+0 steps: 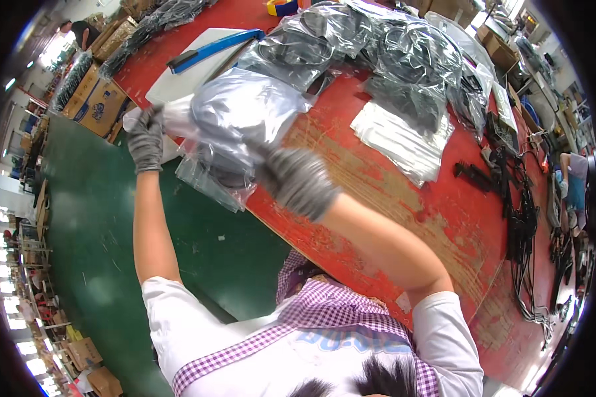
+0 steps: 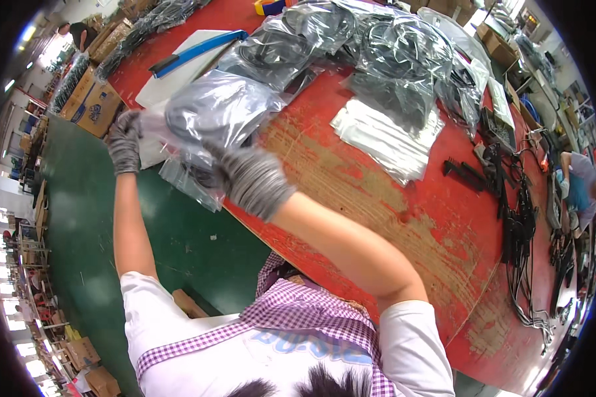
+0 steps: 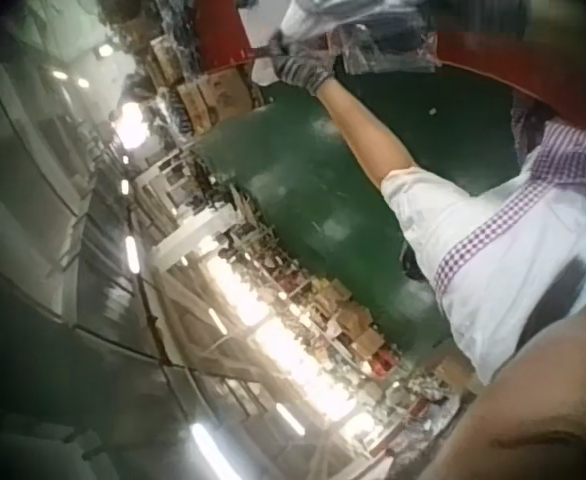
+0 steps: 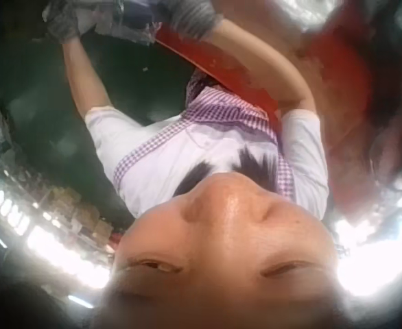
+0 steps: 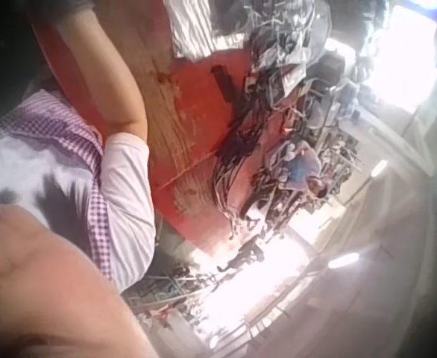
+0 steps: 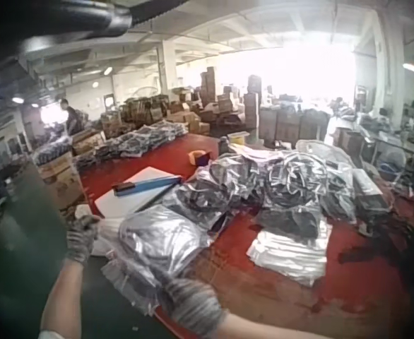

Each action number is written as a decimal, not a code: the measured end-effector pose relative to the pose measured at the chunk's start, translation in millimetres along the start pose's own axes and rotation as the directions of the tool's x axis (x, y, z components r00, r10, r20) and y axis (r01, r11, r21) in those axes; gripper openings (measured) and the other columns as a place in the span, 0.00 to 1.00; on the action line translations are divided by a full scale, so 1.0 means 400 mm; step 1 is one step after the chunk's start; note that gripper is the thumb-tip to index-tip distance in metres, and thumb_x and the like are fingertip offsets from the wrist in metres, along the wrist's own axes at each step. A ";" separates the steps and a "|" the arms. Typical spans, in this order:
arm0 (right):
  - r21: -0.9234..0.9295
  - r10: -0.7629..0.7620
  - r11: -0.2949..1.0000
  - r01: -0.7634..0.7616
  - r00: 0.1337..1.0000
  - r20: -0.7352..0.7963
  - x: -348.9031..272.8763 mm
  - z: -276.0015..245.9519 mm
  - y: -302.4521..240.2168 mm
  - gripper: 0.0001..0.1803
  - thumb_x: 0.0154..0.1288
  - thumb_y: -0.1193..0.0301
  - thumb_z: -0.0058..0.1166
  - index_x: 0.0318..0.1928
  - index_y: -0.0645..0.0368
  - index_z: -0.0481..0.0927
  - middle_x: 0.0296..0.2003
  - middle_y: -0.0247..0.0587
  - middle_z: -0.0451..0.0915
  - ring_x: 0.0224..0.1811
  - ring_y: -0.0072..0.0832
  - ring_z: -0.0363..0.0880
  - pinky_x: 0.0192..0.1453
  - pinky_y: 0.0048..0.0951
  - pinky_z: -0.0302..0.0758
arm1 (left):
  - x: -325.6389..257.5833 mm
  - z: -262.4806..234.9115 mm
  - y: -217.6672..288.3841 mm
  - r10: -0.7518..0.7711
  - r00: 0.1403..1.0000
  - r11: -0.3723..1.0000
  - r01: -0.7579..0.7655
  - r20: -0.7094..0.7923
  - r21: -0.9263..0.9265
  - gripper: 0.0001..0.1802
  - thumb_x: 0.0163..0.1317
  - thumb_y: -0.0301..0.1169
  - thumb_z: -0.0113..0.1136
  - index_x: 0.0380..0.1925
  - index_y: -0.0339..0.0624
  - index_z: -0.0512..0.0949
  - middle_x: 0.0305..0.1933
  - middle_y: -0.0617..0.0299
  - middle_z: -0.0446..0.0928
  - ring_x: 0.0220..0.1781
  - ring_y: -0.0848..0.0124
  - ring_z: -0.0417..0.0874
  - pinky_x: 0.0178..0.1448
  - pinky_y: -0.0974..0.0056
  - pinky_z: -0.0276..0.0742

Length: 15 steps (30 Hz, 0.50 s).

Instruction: The person repeatedly picks up black cables from a red table, coils them into circular shapes, and places them into clear plastic bags. The person wears gloves and works at a workstation in a factory setting. Other workers are visible in the background.

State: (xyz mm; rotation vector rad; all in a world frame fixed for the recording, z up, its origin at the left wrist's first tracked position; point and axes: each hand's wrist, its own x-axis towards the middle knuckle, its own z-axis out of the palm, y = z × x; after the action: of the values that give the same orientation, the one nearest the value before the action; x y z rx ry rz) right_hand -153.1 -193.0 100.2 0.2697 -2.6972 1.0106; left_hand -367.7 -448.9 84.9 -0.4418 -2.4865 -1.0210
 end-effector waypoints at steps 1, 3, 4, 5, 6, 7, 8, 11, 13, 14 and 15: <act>0.040 0.073 0.996 -0.083 0.975 0.210 0.011 0.052 -0.018 0.17 0.57 0.64 0.48 0.48 0.53 0.74 0.27 0.47 0.78 0.27 0.43 0.78 0.28 0.40 0.74 | -0.021 0.004 -0.175 0.005 0.999 0.999 -0.003 -0.033 0.048 0.09 0.58 0.25 0.51 0.36 0.47 0.79 0.32 0.63 0.78 0.32 0.76 0.77 0.37 0.70 0.73; 0.081 -0.130 0.991 0.110 0.946 0.297 -0.049 0.114 -0.023 0.21 0.58 0.61 0.49 0.51 0.55 0.72 0.30 0.47 0.78 0.33 0.40 0.78 0.38 0.36 0.75 | -0.035 0.071 -0.311 -0.043 0.998 0.951 0.028 0.043 0.307 0.09 0.56 0.28 0.51 0.35 0.48 0.79 0.35 0.58 0.78 0.37 0.67 0.78 0.42 0.64 0.73; 0.212 -0.208 0.968 0.132 0.895 0.395 -0.090 0.160 -0.018 0.21 0.58 0.60 0.50 0.50 0.56 0.73 0.32 0.49 0.78 0.36 0.40 0.78 0.40 0.36 0.75 | -0.063 0.086 -0.324 -0.123 0.986 0.843 0.045 0.110 0.536 0.10 0.54 0.31 0.52 0.36 0.50 0.79 0.38 0.55 0.78 0.40 0.60 0.79 0.45 0.59 0.73; 0.345 -0.302 0.928 0.141 0.826 0.476 -0.129 0.197 -0.020 0.21 0.58 0.59 0.50 0.49 0.57 0.73 0.35 0.50 0.78 0.38 0.41 0.78 0.42 0.35 0.75 | -0.086 0.088 -0.329 -0.159 0.981 0.842 0.076 0.111 0.534 0.10 0.54 0.30 0.52 0.35 0.49 0.79 0.39 0.55 0.78 0.41 0.60 0.79 0.46 0.60 0.73; 0.503 -0.324 0.864 -0.020 0.742 0.587 -0.156 0.175 -0.059 0.21 0.58 0.58 0.50 0.47 0.59 0.74 0.35 0.51 0.78 0.39 0.43 0.77 0.44 0.36 0.73 | -0.101 0.084 -0.323 -0.190 0.975 0.841 0.103 0.111 0.531 0.10 0.54 0.30 0.52 0.35 0.48 0.80 0.40 0.55 0.78 0.41 0.60 0.79 0.47 0.61 0.73; 0.622 -0.383 0.757 -0.197 0.638 0.668 -0.174 0.144 -0.106 0.22 0.58 0.56 0.50 0.45 0.61 0.75 0.36 0.52 0.78 0.40 0.45 0.77 0.46 0.37 0.72 | -0.118 0.063 -0.319 -0.225 0.969 0.832 0.135 0.105 0.538 0.10 0.54 0.29 0.51 0.34 0.47 0.80 0.41 0.56 0.78 0.42 0.60 0.78 0.48 0.62 0.73; 0.688 -0.458 0.666 -0.289 0.569 0.683 -0.195 0.124 -0.123 0.21 0.57 0.57 0.52 0.43 0.61 0.76 0.35 0.49 0.79 0.39 0.41 0.77 0.45 0.35 0.72 | -0.105 0.084 -0.296 -0.106 0.985 0.859 0.023 0.133 0.512 0.10 0.54 0.30 0.51 0.34 0.48 0.79 0.40 0.55 0.78 0.42 0.59 0.78 0.47 0.60 0.73; 0.733 -0.574 0.508 -0.452 0.457 0.680 -0.202 0.043 -0.155 0.18 0.53 0.59 0.56 0.37 0.62 0.78 0.32 0.45 0.80 0.36 0.32 0.77 0.42 0.32 0.72 | -0.083 0.135 -0.130 0.130 0.967 0.862 -0.220 0.221 0.456 0.09 0.55 0.30 0.50 0.35 0.50 0.78 0.38 0.57 0.78 0.40 0.58 0.79 0.44 0.59 0.74; 0.759 -0.625 0.536 -0.369 0.430 0.651 -0.198 0.021 -0.163 0.12 0.53 0.65 0.57 0.31 0.64 0.77 0.25 0.45 0.78 0.30 0.27 0.74 0.34 0.30 0.71 | -0.080 0.153 -0.047 0.254 0.930 0.891 -0.332 0.267 0.308 0.07 0.57 0.34 0.55 0.35 0.49 0.78 0.37 0.56 0.78 0.36 0.60 0.79 0.40 0.62 0.75; 0.828 -0.688 0.460 -0.320 0.461 0.560 -0.212 0.026 -0.175 0.13 0.52 0.65 0.58 0.30 0.64 0.77 0.24 0.46 0.77 0.29 0.27 0.74 0.34 0.31 0.71 | -0.083 0.171 -0.031 0.419 0.880 0.853 -0.466 0.224 0.235 0.08 0.57 0.35 0.56 0.35 0.47 0.78 0.35 0.55 0.78 0.35 0.59 0.79 0.39 0.62 0.75; 0.888 -0.741 0.373 -0.269 0.488 0.460 -0.227 0.029 -0.183 0.15 0.51 0.64 0.59 0.28 0.65 0.77 0.23 0.47 0.76 0.29 0.27 0.73 0.34 0.31 0.71 | -0.090 0.192 0.015 0.414 0.880 0.844 -0.467 0.235 0.264 0.08 0.56 0.32 0.57 0.34 0.44 0.78 0.35 0.54 0.78 0.34 0.59 0.79 0.38 0.61 0.74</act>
State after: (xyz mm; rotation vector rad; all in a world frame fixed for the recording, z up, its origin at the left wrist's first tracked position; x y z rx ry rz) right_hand -49.8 -247.5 110.3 1.8600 -1.9926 2.7109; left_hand -353.6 -394.1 21.3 -0.9772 -2.4544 -0.4072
